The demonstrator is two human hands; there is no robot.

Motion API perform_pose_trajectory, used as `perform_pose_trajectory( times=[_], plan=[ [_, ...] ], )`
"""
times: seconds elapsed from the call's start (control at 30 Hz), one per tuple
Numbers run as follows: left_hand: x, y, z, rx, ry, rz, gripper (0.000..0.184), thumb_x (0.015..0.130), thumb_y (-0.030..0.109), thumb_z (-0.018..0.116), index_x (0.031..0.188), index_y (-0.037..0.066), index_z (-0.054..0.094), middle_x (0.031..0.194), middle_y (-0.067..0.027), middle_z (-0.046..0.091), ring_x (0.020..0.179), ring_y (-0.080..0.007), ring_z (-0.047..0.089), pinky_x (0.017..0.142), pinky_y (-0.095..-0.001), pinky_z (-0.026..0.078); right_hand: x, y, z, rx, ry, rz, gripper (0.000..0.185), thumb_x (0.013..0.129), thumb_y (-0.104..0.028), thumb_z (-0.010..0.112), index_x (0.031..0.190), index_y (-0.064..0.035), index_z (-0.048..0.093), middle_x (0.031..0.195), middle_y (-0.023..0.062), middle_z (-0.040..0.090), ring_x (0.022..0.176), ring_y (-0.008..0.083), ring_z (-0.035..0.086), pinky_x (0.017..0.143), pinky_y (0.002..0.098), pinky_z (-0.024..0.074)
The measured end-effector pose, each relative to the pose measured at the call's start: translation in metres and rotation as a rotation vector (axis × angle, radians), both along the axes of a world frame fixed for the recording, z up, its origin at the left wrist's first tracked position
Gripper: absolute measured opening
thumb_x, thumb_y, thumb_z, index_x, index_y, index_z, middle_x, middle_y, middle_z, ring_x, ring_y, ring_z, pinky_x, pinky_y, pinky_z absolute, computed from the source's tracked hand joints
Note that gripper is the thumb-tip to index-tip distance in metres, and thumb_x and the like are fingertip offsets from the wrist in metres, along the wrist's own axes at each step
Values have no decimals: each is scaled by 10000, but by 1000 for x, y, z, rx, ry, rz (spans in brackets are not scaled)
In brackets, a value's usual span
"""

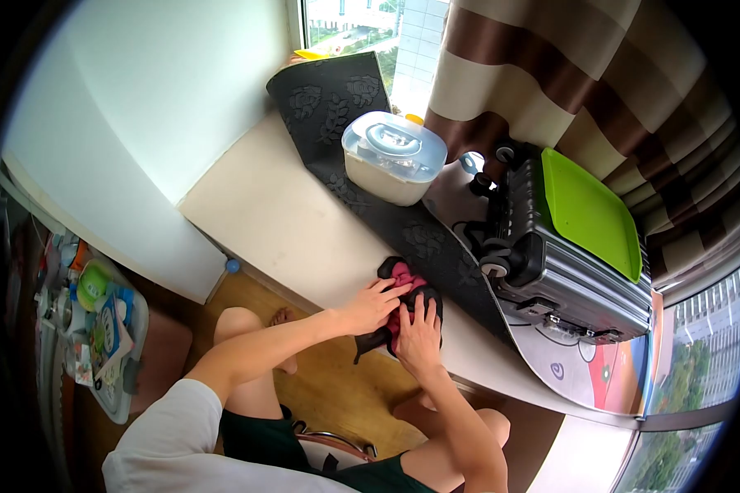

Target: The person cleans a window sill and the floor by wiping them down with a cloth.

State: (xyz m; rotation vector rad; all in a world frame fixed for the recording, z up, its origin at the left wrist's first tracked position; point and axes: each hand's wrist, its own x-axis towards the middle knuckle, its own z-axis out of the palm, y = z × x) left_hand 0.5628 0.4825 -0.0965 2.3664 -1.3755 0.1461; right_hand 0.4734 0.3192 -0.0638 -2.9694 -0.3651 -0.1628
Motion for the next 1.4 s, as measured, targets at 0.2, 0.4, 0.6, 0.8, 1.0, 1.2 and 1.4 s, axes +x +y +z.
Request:
perform_pose_trajectory(
  times=[0.2,0.4,0.6,0.8,1.0,1.2,1.4],
  plan=[
    [10,44,6,-2,44,99,308,746,91,661,1033,2,595,1458,-113,416,1302,-354,390,1067,-473,356,28,36,-10,6,-64,96,569,748,-148,637,1291,-15,529,1405,275,374,1270,485,376,1007,534,376],
    [22,89,10,71,-25,262,285,752,130,668,1007,9,626,1438,-115,443,1275,-326,427,1026,-458,383,62,84,-14,-36,-42,166,603,740,-174,660,1309,-36,516,1431,264,347,1301,479,344,1021,540,367],
    [36,126,18,197,-27,499,251,742,184,674,938,28,666,1399,-88,478,1233,-281,465,904,-476,445,97,135,-30,81,-61,207,603,734,-156,638,1310,-50,493,1468,257,312,1373,487,251,1087,595,282],
    [51,137,19,208,-32,646,226,777,137,638,971,28,674,1370,-75,504,1157,-239,540,854,-443,467,112,158,-35,143,-68,215,587,770,-116,601,1339,-34,482,1508,247,272,1399,473,222,1109,578,256],
    [63,140,25,175,125,506,153,743,119,680,869,38,648,1318,-168,523,1090,-323,577,903,-455,473,113,134,-26,283,-39,331,540,762,-31,567,1298,-35,502,1484,245,327,1370,480,269,1131,527,259],
    [54,113,35,223,195,389,181,715,151,723,827,38,636,1293,-201,513,1115,-391,547,915,-483,467,104,101,-27,411,-56,355,405,751,45,527,1156,20,514,1267,248,504,1315,441,373,1141,508,274],
    [37,66,26,199,126,292,294,780,219,702,965,-2,644,1368,-232,451,1202,-474,469,986,-545,403,79,63,-2,539,-93,183,161,943,-74,475,1057,35,438,1099,263,611,1070,445,562,1038,467,420]
  ],
)
